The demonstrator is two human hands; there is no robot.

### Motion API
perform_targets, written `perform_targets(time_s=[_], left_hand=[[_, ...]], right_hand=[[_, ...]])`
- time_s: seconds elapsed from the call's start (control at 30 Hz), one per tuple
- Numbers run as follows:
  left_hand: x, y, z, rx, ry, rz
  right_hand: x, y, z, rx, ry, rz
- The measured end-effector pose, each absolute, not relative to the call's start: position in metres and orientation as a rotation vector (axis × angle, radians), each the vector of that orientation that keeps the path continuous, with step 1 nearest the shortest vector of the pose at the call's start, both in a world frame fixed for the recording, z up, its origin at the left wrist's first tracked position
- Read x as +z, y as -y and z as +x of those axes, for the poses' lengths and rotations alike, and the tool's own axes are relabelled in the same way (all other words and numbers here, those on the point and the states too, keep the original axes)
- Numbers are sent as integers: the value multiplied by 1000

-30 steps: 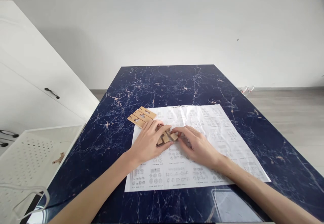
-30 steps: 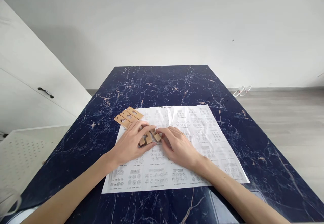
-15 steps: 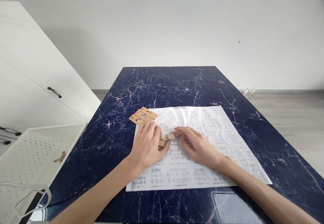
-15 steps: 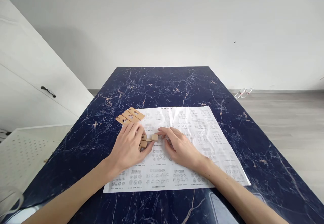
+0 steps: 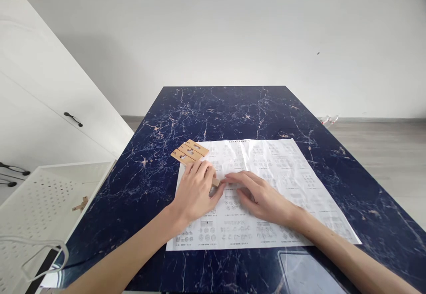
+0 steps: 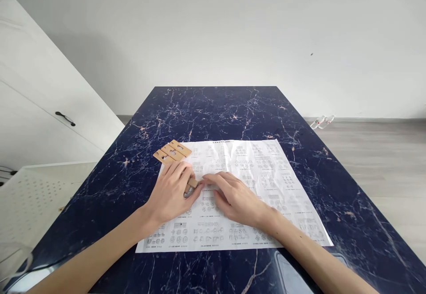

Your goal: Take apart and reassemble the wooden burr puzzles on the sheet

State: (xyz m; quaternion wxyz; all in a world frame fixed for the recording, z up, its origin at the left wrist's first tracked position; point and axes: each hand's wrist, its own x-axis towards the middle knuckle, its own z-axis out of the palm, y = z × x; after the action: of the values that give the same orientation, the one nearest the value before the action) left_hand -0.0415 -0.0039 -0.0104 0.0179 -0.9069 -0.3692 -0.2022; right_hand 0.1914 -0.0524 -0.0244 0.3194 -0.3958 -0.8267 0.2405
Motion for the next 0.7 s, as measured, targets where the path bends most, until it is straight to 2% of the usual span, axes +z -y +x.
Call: perform_targets(time_s=[0.33, 0.7], left_hand=[[-14, -6, -49, -574, 1328, -2608], [-7, -41, -66, -642, 1220, -2794]], right_hand=[[-25, 50, 195, 573, 2095, -1177], [-19, 51, 193, 566, 2121, -1190]])
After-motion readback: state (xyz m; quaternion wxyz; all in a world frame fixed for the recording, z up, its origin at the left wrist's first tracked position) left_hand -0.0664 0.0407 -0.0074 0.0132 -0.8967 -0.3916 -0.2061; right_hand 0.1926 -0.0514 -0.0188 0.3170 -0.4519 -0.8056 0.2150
